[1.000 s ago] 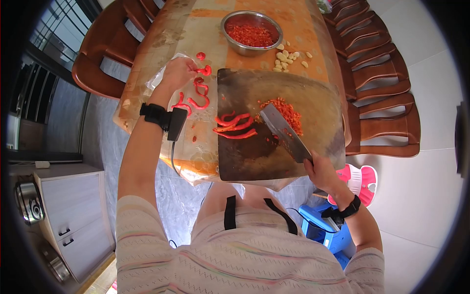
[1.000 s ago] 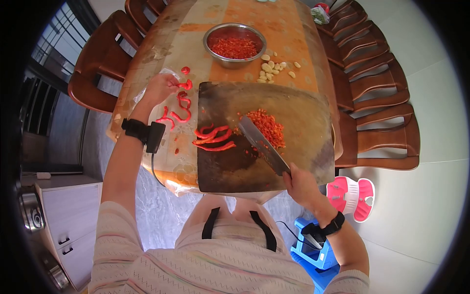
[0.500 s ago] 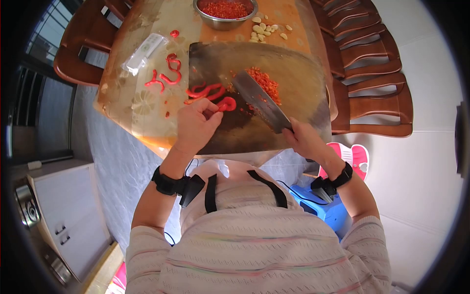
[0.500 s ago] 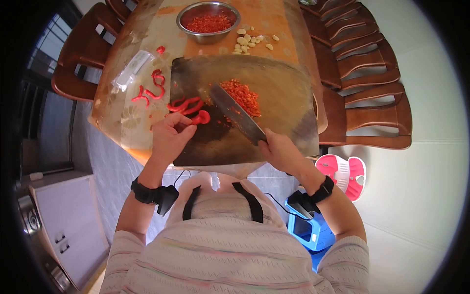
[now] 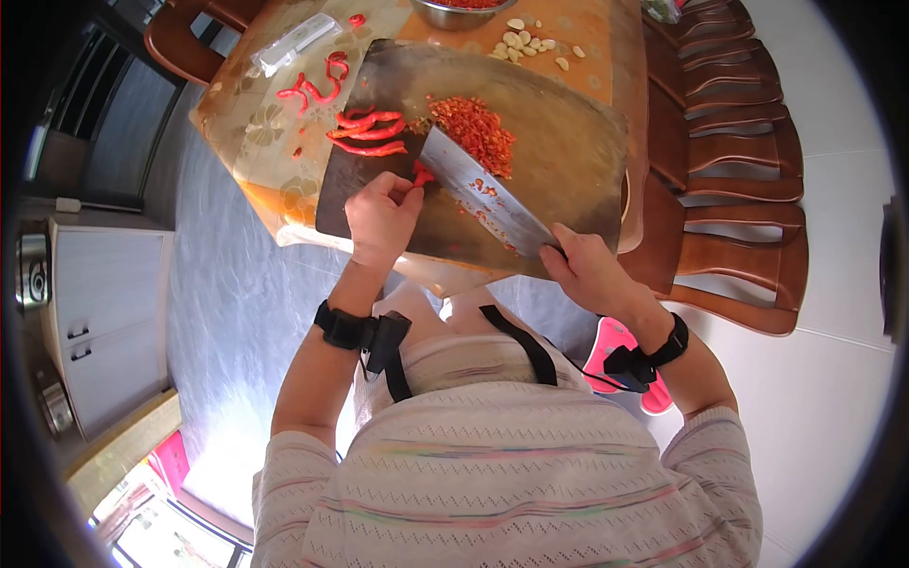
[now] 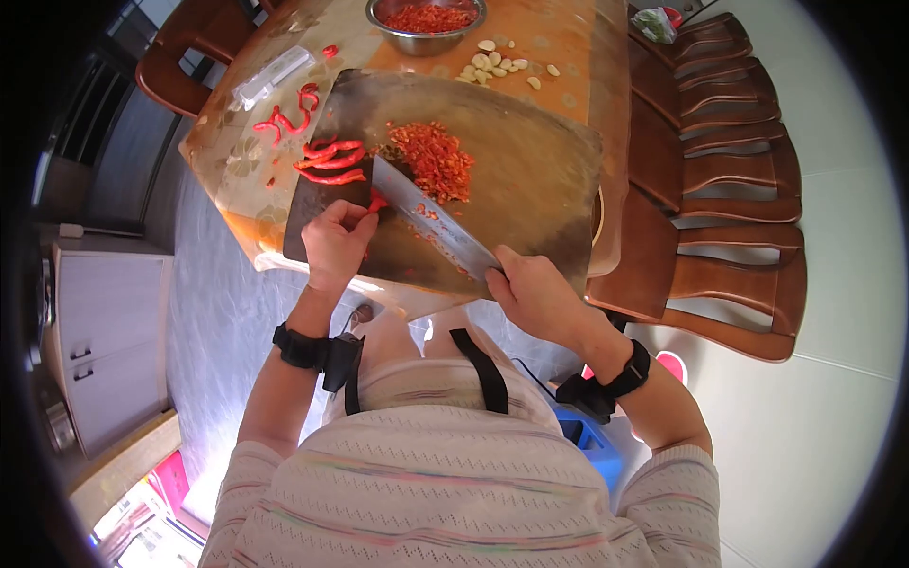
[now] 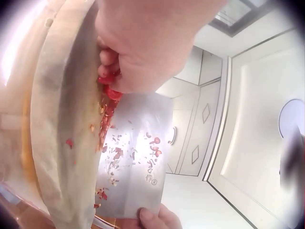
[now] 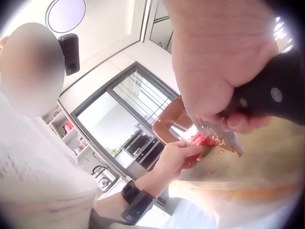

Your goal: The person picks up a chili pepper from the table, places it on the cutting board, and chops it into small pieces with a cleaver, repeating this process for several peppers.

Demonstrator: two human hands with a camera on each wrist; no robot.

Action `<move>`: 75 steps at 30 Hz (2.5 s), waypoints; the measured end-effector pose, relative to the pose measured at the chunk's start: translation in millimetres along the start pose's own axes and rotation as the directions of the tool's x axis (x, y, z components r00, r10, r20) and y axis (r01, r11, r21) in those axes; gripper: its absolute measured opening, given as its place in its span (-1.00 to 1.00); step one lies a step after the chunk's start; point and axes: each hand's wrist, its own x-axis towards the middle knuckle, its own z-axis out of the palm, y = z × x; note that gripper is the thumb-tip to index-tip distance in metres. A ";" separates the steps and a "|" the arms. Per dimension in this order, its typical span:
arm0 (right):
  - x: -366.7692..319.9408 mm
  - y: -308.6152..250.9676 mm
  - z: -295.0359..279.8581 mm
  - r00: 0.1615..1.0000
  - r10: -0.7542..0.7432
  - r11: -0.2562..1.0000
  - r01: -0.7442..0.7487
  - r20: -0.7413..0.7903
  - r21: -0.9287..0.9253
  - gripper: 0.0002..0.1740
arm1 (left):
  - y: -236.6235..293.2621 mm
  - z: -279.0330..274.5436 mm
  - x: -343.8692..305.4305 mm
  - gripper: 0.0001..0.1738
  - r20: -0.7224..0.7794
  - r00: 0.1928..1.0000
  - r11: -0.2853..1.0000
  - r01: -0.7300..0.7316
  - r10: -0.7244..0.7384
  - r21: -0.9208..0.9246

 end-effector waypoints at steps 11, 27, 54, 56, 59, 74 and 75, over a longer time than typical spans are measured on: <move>20.5 -3.8 -12.8 0.989 -0.042 0.970 0.074 0.140 -0.232 -0.79 | -2.2 -2.1 -0.3 -0.88 0.007 0.999 0.991 -0.034 0.034 0.126; 30.6 -43.8 -18.4 0.970 0.124 0.949 -0.054 0.210 -0.312 -0.81 | 11.9 -39.0 29.5 -0.83 0.356 0.930 0.906 -0.227 0.092 0.358; -17.7 27.6 -5.8 0.993 0.110 0.993 -0.112 -0.050 -0.042 -0.78 | 20.2 -9.3 81.1 -0.73 0.556 0.747 0.692 -0.617 0.364 0.376; -18.5 24.9 -0.9 0.988 0.150 0.988 -0.149 -0.028 0.035 -0.76 | 26.8 -9.9 84.7 -0.73 0.612 0.732 0.672 -0.618 0.300 0.409; -19.7 30.3 6.1 0.989 0.145 0.987 -0.142 -0.029 0.071 -0.76 | 27.8 -11.2 89.0 -0.80 0.592 0.718 0.686 -0.638 0.365 0.351; -20.1 37.2 7.7 0.985 0.148 0.982 -0.137 -0.085 0.129 -0.78 | 29.5 -2.9 22.0 -0.83 0.359 0.725 0.737 -0.663 0.587 0.134; -19.6 37.1 6.3 0.986 0.148 0.982 -0.137 -0.080 0.126 -0.78 | 29.2 -0.9 19.2 -0.83 0.357 0.729 0.741 -0.658 0.584 0.134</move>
